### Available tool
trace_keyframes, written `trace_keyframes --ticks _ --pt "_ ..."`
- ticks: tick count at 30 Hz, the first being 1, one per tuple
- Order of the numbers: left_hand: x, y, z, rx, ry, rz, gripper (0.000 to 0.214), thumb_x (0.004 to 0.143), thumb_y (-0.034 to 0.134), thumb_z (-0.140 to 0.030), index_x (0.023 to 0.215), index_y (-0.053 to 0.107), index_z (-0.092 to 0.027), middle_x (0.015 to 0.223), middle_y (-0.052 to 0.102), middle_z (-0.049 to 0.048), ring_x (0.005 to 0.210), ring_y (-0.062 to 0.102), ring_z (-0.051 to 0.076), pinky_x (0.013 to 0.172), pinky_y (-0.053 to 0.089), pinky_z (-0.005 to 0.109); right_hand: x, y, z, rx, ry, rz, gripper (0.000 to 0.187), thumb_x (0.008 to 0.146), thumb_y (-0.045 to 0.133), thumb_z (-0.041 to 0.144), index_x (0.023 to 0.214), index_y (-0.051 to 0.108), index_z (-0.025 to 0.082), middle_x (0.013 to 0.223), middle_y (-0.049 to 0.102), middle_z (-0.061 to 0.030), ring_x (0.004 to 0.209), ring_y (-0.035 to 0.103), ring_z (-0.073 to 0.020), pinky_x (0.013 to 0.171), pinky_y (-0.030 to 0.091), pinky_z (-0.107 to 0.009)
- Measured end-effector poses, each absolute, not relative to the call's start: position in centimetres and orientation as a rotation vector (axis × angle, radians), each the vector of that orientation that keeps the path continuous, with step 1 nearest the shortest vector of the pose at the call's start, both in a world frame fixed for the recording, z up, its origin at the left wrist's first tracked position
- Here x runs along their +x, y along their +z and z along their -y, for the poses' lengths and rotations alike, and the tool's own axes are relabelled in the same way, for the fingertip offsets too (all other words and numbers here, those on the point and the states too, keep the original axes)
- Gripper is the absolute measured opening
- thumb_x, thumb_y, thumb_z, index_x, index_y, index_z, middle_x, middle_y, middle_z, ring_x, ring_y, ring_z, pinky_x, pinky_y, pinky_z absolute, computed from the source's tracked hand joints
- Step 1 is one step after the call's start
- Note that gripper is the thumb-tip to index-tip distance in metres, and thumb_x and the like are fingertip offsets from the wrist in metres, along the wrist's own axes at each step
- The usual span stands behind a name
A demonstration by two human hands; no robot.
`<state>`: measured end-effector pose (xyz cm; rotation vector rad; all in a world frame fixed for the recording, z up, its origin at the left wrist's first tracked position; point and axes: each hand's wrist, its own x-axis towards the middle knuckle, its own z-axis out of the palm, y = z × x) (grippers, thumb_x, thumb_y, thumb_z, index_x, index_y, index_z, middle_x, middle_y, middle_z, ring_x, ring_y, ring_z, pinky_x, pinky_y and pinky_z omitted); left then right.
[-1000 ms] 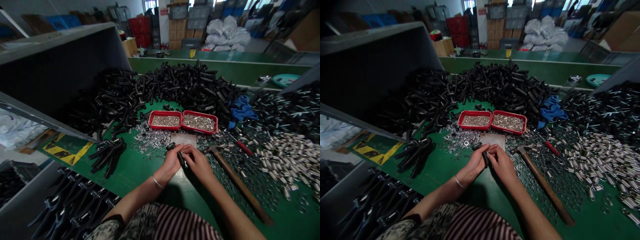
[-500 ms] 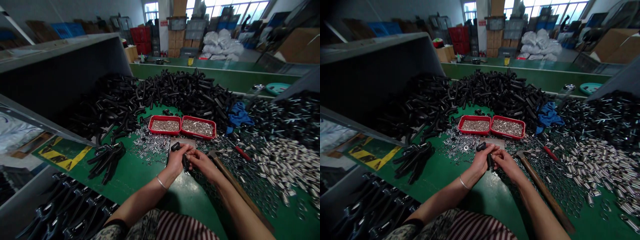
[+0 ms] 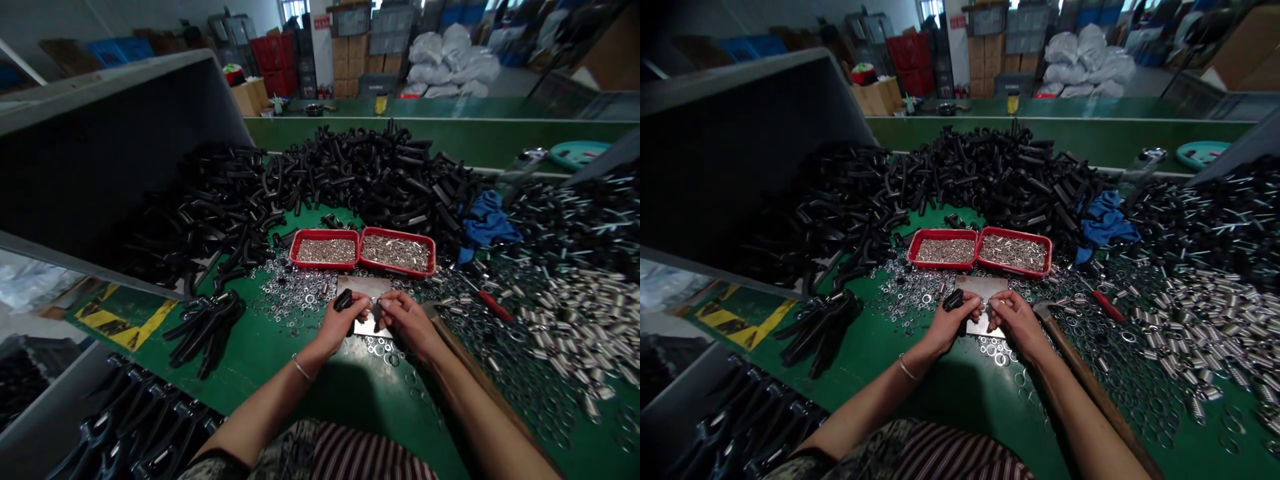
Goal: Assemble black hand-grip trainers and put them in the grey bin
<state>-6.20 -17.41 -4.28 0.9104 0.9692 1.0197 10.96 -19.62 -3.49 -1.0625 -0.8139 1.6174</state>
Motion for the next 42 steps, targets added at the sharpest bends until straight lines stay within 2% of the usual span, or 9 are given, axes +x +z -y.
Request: trace_keyframes --ticks 11,18,22,25,27,30,33,36,42 --pt "-6.5 -2.5 17.9 1.041 0.897 -0.937 0.029 0.081 0.075 -0.039 0.096 0.074 -0.014 0.073 0.067 0.0039 0.069 0.06 0.014 0.071 0.048 0.026 12.6 -2.5 19.5 -0.938 2.016 0.597 0.025 0.08 0.079 0.036 0.085 0.063 0.016 0.069 0.049 0.0041 0.058 0.041 -0.007 0.056 0.041 -0.022" --pt "-7.7 -2.4 17.7 1.198 0.842 -0.898 0.03 0.084 0.071 -0.043 0.097 0.075 -0.016 0.077 0.068 0.005 0.071 0.061 0.016 0.072 0.047 0.027 12.8 -3.2 19.6 -0.911 2.073 0.542 0.021 0.081 0.078 0.031 0.089 0.066 0.017 0.077 0.055 0.0016 0.062 0.046 -0.0069 0.063 0.046 -0.021" --pt "-8.6 -1.9 17.7 1.306 0.773 -0.889 0.027 0.086 0.067 -0.041 0.098 0.074 -0.017 0.074 0.066 0.0038 0.069 0.059 0.016 0.068 0.046 0.027 12.7 -2.1 19.6 -1.103 1.878 0.891 0.026 0.084 0.073 0.04 0.096 0.066 0.019 0.072 0.056 0.0032 0.059 0.051 -0.0093 0.062 0.047 -0.025" --pt "-9.5 -1.5 17.3 1.464 0.845 -0.944 0.019 0.078 0.071 -0.026 0.097 0.072 -0.021 0.093 0.068 0.0066 0.09 0.061 0.022 0.083 0.047 0.031 13.4 -1.0 19.0 -1.274 1.526 1.273 0.026 0.085 0.071 0.042 0.1 0.066 0.021 0.077 0.063 0.002 0.066 0.058 -0.013 0.066 0.048 -0.029" --pt "-10.3 -1.4 16.7 1.506 0.846 -0.979 0.028 0.07 0.073 -0.017 0.097 0.07 -0.022 0.102 0.067 0.0073 0.1 0.059 0.024 0.088 0.047 0.032 14.0 -0.6 18.5 -1.337 1.343 1.429 0.026 0.084 0.071 0.041 0.1 0.067 0.021 0.086 0.067 -0.0002 0.074 0.061 -0.0153 0.072 0.05 -0.032" --pt "-11.0 -1.8 15.9 1.306 0.71 -0.928 0.032 0.07 0.069 -0.016 0.101 0.062 -0.019 0.091 0.067 0.0056 0.081 0.062 0.019 0.072 0.048 0.028 14.7 -0.4 18.0 -1.373 1.228 1.484 0.026 0.086 0.068 0.041 0.103 0.066 0.022 0.091 0.068 -0.0013 0.078 0.064 -0.0169 0.076 0.052 -0.034" --pt "-10.7 -2.4 15.4 1.074 0.682 -0.818 0.039 0.071 0.065 -0.017 0.109 0.052 -0.019 0.083 0.065 0.0025 0.059 0.058 0.011 0.056 0.041 0.022 14.2 -0.5 18.0 -1.351 1.251 1.409 0.025 0.089 0.065 0.042 0.104 0.062 0.023 0.09 0.069 -0.0014 0.078 0.067 -0.0175 0.076 0.055 -0.035" --pt "-9.3 -3.0 15.1 1.053 0.777 -0.816 0.046 0.07 0.061 -0.014 0.114 0.05 -0.021 0.083 0.065 0.0001 0.054 0.053 0.008 0.052 0.037 0.02 12.8 -0.5 18.4 -1.297 1.279 1.246 0.026 0.089 0.066 0.044 0.104 0.058 0.024 0.094 0.07 -0.0022 0.084 0.07 -0.0198 0.077 0.058 -0.037" --pt "-5.6 -3.6 14.7 1.039 1.024 -1.121 0.04 0.069 0.057 -0.009 0.107 0.05 -0.02 0.069 0.056 -0.0053 0.049 0.051 0.009 0.051 0.037 0.021 9.2 -0.4 19.0 -1.281 1.127 1.021 0.029 0.088 0.067 0.046 0.105 0.055 0.026 0.095 0.069 -0.0027 0.087 0.071 -0.0211 0.083 0.059 -0.039"
